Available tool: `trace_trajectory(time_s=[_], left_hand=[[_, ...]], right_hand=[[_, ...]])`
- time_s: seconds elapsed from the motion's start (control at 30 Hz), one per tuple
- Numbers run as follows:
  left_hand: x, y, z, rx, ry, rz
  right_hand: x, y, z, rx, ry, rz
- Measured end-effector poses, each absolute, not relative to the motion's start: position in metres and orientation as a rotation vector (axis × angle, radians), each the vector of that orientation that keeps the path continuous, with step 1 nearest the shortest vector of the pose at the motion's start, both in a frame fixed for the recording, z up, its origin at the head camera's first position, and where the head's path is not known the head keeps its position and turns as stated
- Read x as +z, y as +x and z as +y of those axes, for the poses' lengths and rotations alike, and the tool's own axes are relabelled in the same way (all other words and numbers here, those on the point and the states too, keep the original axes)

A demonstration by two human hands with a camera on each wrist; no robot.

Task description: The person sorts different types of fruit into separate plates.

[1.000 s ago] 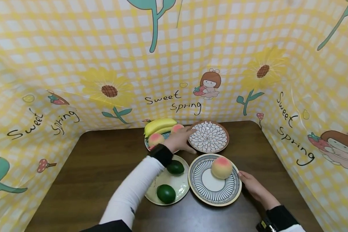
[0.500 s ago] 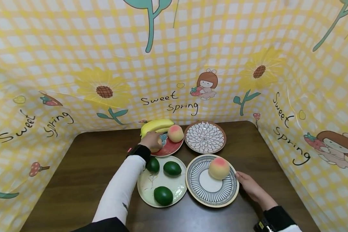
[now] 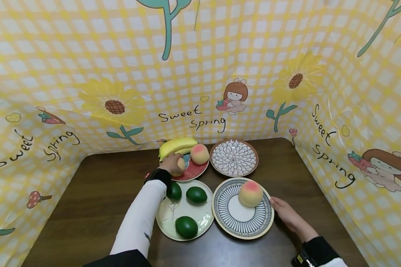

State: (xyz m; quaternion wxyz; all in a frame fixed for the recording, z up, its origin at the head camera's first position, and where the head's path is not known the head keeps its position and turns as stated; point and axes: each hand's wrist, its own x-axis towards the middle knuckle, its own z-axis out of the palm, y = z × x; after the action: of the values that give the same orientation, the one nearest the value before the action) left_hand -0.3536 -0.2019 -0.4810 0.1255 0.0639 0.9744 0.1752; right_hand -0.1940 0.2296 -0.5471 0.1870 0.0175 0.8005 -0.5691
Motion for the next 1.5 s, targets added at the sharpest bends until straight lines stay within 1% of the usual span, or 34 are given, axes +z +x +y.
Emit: trace_trajectory(time_s=[0.13, 0.33, 0.57, 0.67, 0.8, 0.93, 1.07, 1.23, 1.4, 1.5], left_hand=[[-0.477, -0.347, -0.199, 0.498, 0.173, 2.831], [-0.468, -0.339, -0.191, 0.446, 0.273, 2.829], [-0.446, -0.328, -0.168, 0.529, 0.392, 2.844], [-0.435, -0.322, -0.150, 0.539, 0.498, 2.871], [-0.428, -0.312, -0.119, 0.510, 0.704, 2.872], [-0.427, -0.296, -0.085, 0.429, 0.922, 2.805], [-0.433, -0.277, -0.056, 0.303, 1.058, 2.715], [-0.445, -0.263, -0.035, 0.123, 1.054, 2.669], [-0.455, -0.259, -0.029, 0.038, 0.957, 2.673], [-0.460, -0.257, -0.027, 0.017, 0.946, 2.665]], right_hand=[[-0.546, -0.194, 0.228, -1.606, 0.048, 2.260], [-0.548, -0.195, 0.229, -1.619, 0.049, 2.254], [-0.547, -0.196, 0.233, -1.578, 0.041, 2.262], [-0.546, -0.197, 0.233, -1.587, 0.048, 2.262], [-0.546, -0.196, 0.233, -1.603, 0.040, 2.264], [-0.545, -0.196, 0.232, -1.596, 0.033, 2.262], [-0.545, -0.195, 0.231, -1.595, 0.021, 2.261], [-0.544, -0.196, 0.231, -1.598, 0.018, 2.271], [-0.545, -0.197, 0.232, -1.591, 0.023, 2.268], [-0.546, -0.196, 0.232, -1.590, 0.017, 2.267]])
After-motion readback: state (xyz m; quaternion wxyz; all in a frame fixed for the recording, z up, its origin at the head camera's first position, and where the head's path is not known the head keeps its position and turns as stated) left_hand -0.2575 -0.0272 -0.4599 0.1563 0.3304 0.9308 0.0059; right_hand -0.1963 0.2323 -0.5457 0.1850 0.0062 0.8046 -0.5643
